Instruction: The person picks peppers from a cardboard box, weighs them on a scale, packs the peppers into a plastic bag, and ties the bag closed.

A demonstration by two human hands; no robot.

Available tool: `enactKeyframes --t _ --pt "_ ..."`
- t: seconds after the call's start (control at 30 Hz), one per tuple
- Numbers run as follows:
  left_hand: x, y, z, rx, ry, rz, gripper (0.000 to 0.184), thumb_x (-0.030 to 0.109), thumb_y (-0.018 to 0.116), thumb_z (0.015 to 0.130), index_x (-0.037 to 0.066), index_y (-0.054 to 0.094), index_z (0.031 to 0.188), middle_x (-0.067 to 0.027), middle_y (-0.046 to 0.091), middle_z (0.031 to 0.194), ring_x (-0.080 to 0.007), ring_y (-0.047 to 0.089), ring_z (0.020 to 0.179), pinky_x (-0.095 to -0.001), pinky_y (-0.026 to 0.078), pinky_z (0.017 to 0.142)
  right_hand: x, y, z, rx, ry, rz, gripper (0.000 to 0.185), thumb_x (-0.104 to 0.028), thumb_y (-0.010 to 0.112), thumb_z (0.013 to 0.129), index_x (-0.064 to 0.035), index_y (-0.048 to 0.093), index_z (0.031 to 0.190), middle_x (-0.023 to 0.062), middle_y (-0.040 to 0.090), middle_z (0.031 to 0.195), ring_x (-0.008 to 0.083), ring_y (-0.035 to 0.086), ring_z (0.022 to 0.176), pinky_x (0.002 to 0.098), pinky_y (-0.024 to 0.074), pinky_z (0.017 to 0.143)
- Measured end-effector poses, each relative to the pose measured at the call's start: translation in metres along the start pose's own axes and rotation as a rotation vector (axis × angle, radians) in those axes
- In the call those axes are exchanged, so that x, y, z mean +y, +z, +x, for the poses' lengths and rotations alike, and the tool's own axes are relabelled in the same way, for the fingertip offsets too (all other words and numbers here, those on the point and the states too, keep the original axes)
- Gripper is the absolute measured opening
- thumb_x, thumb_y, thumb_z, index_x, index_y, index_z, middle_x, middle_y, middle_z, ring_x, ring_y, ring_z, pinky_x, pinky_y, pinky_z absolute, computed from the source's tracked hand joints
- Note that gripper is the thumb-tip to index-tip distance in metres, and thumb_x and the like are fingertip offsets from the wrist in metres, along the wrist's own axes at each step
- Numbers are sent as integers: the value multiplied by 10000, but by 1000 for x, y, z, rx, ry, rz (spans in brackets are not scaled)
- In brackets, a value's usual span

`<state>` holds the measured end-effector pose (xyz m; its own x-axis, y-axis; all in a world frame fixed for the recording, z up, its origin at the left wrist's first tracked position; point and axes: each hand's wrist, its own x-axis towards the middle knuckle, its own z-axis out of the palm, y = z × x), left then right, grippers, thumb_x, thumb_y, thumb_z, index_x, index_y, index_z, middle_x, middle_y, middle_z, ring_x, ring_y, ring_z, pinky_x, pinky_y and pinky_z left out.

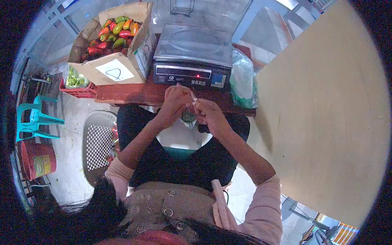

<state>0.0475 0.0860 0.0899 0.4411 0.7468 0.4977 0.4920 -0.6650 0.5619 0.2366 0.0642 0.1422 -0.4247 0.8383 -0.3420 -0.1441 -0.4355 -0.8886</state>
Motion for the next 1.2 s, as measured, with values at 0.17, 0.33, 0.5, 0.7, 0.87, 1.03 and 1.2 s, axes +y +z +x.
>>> enactKeyframes --t 0.17,0.33,0.5,0.7,0.87,1.03,1.2 --pt "-6 9 1 10 23 4 190 171 518 878 141 607 1043 -78 494 1135 -291 426 1125 -457 256 1008 6 -8 2 27 -35 73 202 -240 534 927 -78 546 807 -57 395 627 46 338 511 219 268 456" --pt "-15 20 -5 -6 12 84 190 165 534 865 141 609 1037 -78 509 1093 -287 449 1105 -459 271 991 21 -14 8 64 -36 -29 215 -241 536 930 -79 535 788 -40 452 647 62 386 526 223 288 466" --pt "-19 23 -5 95 -62 13 135 148 553 859 80 601 965 -85 530 1003 -269 519 986 -431 354 902 -3 -36 31 -75 -238 -777 205 -230 500 959 -65 532 842 -30 490 718 90 465 575 250 396 524" --pt "-4 8 8 330 -253 -394 149 147 523 927 8 556 882 -95 514 870 -210 546 839 -307 423 751 64 -44 47 180 -257 220 377 -384 512 953 -98 534 1198 76 563 1150 216 558 1059 396 485 880" --pt "11 2 4 239 -344 -540 206 195 517 956 11 539 868 -52 477 846 -144 506 816 -281 423 744 81 9 29 52 23 745 498 -436 557 916 -113 477 1287 130 569 1197 298 600 1044 525 523 859" --pt "52 -40 12 215 -432 -827 246 262 480 982 55 561 878 -25 504 890 -137 507 849 -261 406 798 78 21 17 -134 -167 685 561 -368 654 865 -115 436 1316 127 573 1181 297 614 1026 453 562 806" --pt "57 -90 22 483 -296 -741 396 416 436 984 56 556 1100 -60 549 1089 -170 497 1064 -322 331 975 64 22 8 -16 -389 300 708 -254 753 768 -142 383 1361 87 487 1304 257 502 1197 444 450 972"
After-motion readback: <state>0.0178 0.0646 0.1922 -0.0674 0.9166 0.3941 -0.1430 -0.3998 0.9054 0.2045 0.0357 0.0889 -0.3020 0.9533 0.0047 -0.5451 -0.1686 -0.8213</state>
